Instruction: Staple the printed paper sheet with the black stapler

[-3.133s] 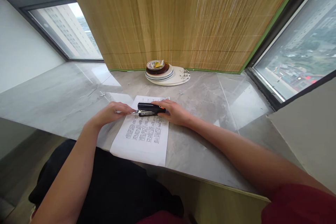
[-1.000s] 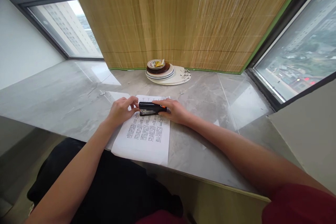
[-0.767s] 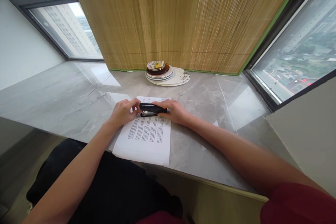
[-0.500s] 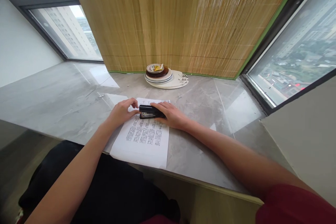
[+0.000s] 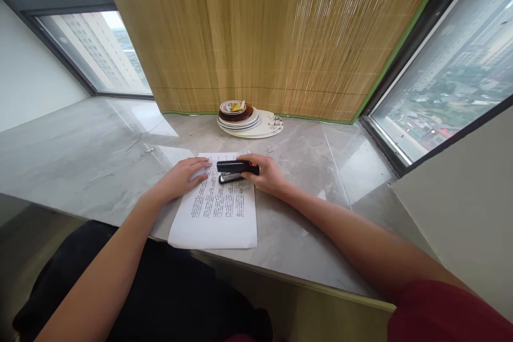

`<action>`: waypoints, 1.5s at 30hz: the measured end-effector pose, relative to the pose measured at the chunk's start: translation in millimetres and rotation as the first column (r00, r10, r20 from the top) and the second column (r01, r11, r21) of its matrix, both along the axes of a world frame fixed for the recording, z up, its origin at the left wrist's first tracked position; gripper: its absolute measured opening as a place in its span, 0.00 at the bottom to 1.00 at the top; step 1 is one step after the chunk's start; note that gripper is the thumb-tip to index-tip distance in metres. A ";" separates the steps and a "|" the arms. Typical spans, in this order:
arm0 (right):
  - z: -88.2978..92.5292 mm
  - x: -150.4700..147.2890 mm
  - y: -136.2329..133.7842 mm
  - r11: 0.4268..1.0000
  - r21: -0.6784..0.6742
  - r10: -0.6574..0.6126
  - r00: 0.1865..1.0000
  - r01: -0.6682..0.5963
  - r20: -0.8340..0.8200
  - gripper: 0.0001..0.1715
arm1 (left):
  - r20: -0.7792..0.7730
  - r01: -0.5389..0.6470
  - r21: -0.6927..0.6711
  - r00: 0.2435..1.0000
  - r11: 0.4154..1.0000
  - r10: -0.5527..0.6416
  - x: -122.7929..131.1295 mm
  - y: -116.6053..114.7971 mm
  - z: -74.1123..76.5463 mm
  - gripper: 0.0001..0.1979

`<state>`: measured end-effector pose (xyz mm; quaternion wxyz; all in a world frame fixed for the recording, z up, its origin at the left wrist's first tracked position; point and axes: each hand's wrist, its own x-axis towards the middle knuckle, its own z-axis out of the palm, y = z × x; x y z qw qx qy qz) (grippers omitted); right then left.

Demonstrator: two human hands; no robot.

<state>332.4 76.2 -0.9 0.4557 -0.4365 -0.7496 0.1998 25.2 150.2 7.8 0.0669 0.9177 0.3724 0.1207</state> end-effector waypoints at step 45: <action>-2.6 5.2 2.0 0.958 0.045 -0.278 0.954 0.284 -0.110 0.16 | -0.042 0.219 -0.128 0.973 0.967 -0.226 14.0 -21.8 6.3 0.33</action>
